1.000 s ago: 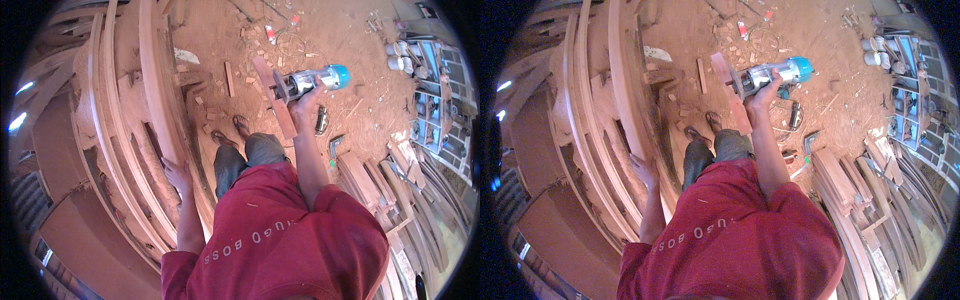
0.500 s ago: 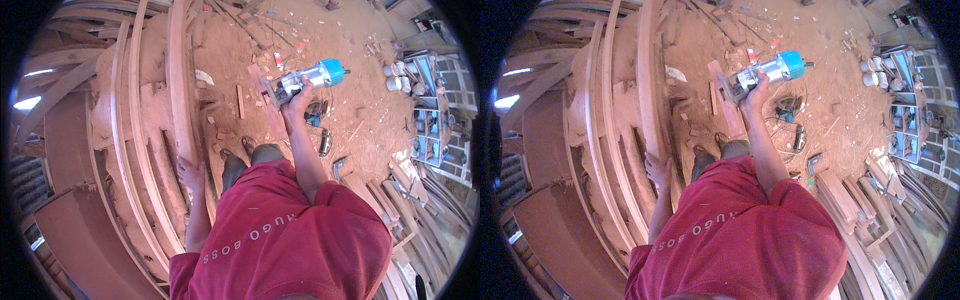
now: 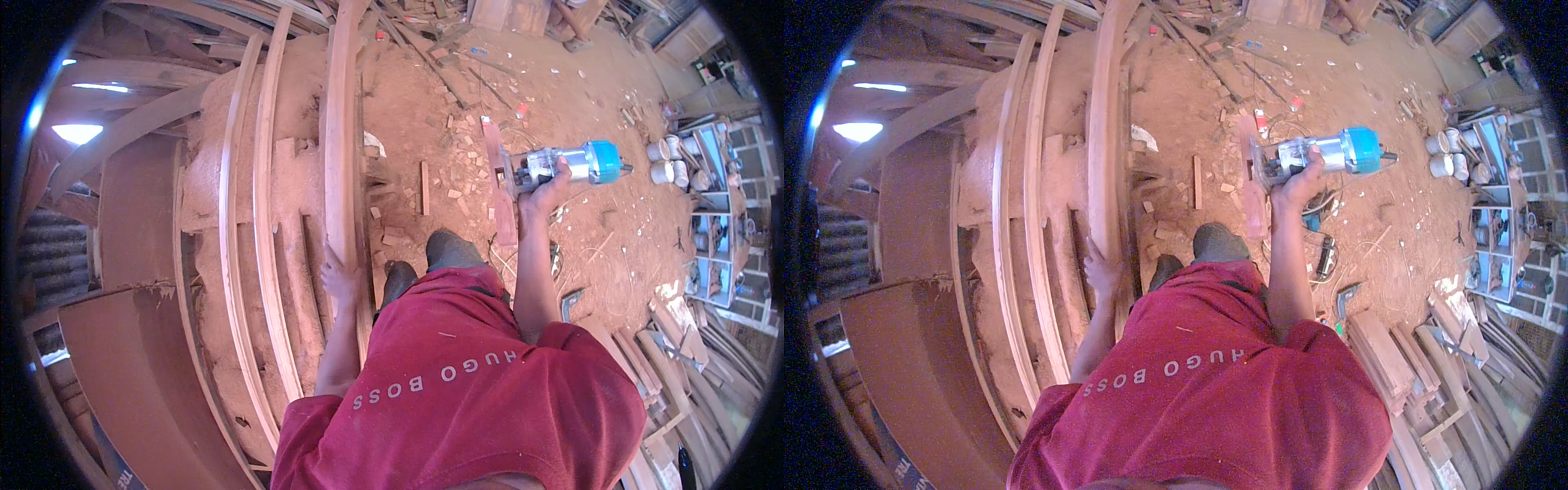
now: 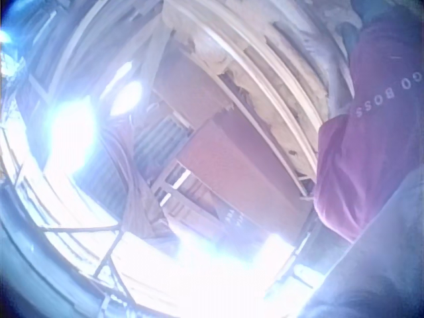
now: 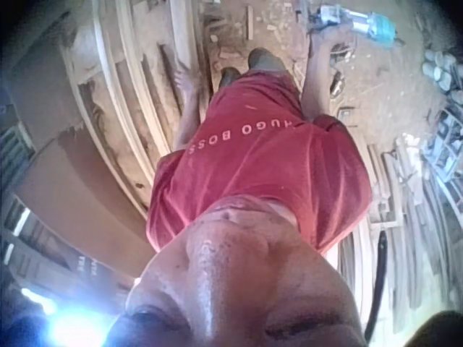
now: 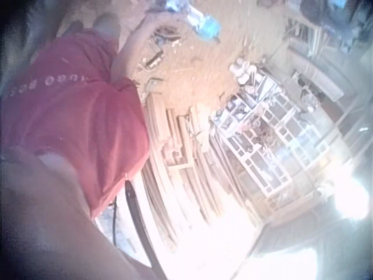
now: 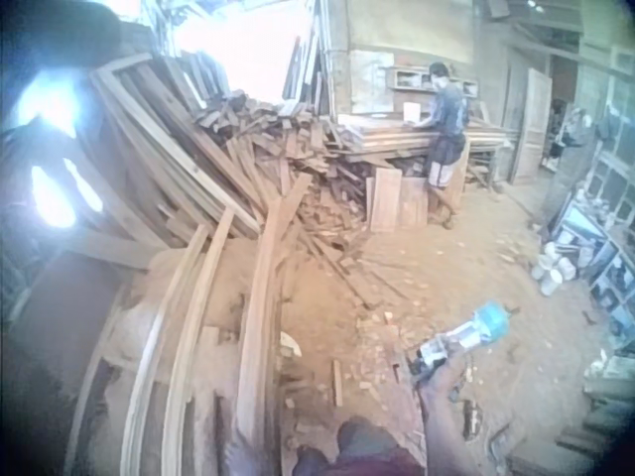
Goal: The person uses a router to shape the edges of long wooden boards and then sits down to adjust the router using a wrench.
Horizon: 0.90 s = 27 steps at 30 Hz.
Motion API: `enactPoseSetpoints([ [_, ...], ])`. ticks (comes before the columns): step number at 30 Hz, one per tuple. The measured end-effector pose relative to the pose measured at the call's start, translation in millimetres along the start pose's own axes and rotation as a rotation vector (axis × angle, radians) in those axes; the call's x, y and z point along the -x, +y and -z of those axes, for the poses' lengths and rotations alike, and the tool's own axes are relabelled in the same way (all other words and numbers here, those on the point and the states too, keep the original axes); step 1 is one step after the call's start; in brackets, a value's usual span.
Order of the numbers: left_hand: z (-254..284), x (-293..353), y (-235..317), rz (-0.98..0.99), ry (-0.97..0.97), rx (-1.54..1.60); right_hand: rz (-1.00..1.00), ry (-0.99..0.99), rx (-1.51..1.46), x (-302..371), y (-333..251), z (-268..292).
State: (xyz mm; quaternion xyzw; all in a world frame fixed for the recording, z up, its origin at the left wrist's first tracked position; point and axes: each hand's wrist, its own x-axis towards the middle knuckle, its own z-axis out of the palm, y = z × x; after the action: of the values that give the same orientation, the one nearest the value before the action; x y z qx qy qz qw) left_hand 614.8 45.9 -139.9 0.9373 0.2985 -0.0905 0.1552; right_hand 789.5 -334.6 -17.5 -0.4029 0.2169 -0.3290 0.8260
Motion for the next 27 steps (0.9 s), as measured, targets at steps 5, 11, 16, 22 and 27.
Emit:
enactPoseSetpoints([
  [5, -3, 16, -24, -0.204, -0.106, 0.389, -0.015, -0.004, -0.055, -27, 8, -2],
  [11, 60, 64, 97, -0.281, -0.266, 0.669, 0.054, 0.123, 0.000, -103, -8, -1],
  [16, 97, 48, 187, -0.264, -0.331, 0.803, -0.066, 0.122, -0.023, -141, -30, 4],
  [22, 131, 2, 244, -0.386, -0.255, 0.904, -0.024, 0.221, -0.008, -169, -40, 22],
  [27, 201, -15, 280, -0.301, -0.130, 0.956, -0.073, 0.264, -0.070, -178, -40, 26],
])
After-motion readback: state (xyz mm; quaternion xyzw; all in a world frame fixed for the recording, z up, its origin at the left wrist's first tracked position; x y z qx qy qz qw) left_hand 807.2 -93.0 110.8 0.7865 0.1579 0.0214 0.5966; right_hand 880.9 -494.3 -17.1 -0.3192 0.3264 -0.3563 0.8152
